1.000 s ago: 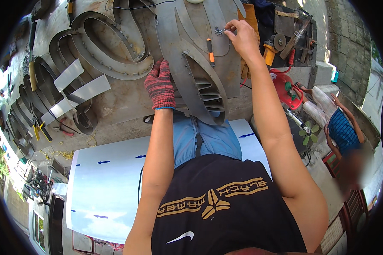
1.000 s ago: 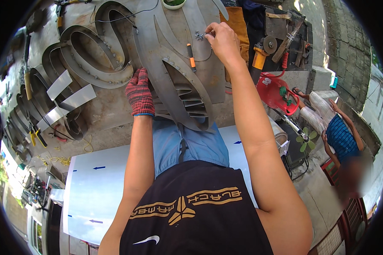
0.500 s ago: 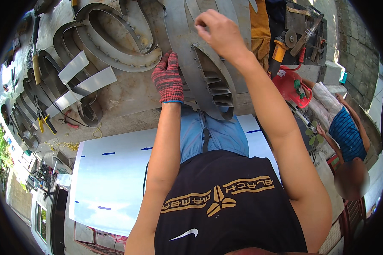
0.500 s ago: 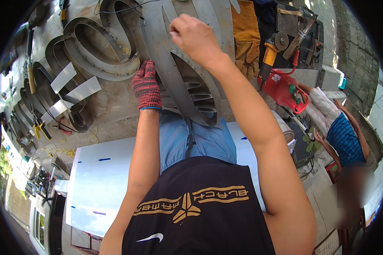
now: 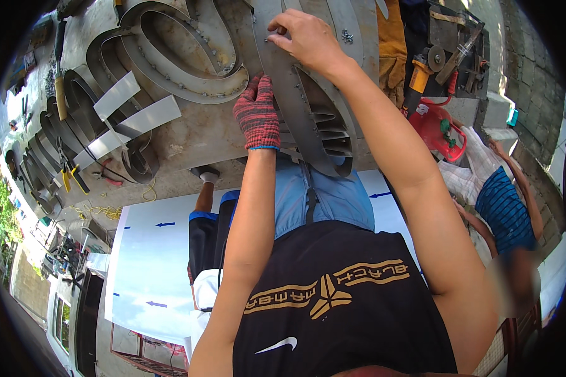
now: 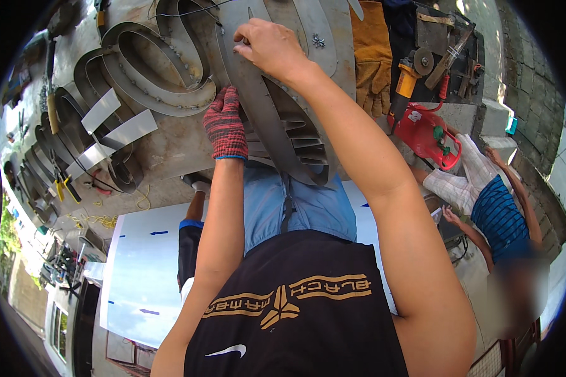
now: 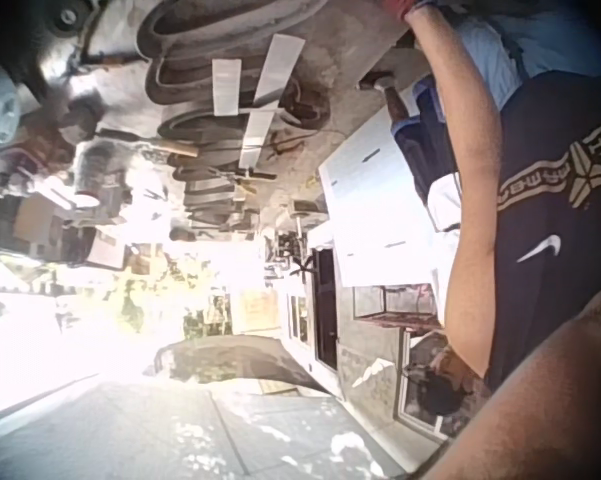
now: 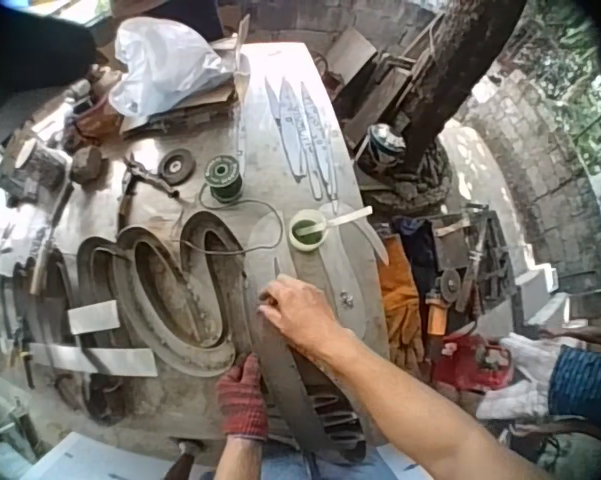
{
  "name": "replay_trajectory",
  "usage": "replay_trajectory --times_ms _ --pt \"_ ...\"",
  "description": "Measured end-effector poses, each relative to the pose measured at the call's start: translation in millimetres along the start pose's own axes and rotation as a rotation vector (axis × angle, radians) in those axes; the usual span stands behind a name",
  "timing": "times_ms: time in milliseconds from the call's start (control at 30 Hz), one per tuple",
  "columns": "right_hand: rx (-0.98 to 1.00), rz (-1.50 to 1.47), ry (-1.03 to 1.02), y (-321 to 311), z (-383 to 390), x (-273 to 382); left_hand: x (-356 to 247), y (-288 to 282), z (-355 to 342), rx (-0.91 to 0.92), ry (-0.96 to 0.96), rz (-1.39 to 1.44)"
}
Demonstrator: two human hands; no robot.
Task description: Manually constructing and soldering metal letters for a commercial sign.
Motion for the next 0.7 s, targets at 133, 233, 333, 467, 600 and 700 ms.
replay_trajectory --times_ms 133,233,333,467,600,700 --pt "-0.456 -0.23 0.444 -69.2 43.2 -62.6 1.5 1.6 0.2 0.026 -0.012 0.043" --pt "-0.677 -0.344 0.585 -101.5 59.6 -105.3 -3.1 -1.5 2.5 -0.022 0.043 -0.025" --pt "-0.757 -0.481 0.666 -111.5 54.0 -141.1 -3.8 -1.2 1.1 -0.021 0.052 -0.038" --pt "-0.582 -0.746 0.626 -101.4 23.4 -158.2 3.6 -0.1 -1.8 0.006 -0.001 0.028" --pt "-0.582 -0.807 0.454 -97.8 -7.2 -150.8 4.3 -0.1 -1.7 0.008 -0.001 0.032" --pt "-0.596 -0.307 0.481 -112.7 -5.1 -151.6 -1.1 -1.1 -0.3 -0.02 0.027 -0.01"
Point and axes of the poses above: each hand's wrist, its own z-axis away from the middle knuckle, its own y-axis out of the palm, x = y × z, the point moved 10 cm from there along -z, towards the middle knuckle, and after that the axes turned 10 degrees about -y, right-handed, at the moved point
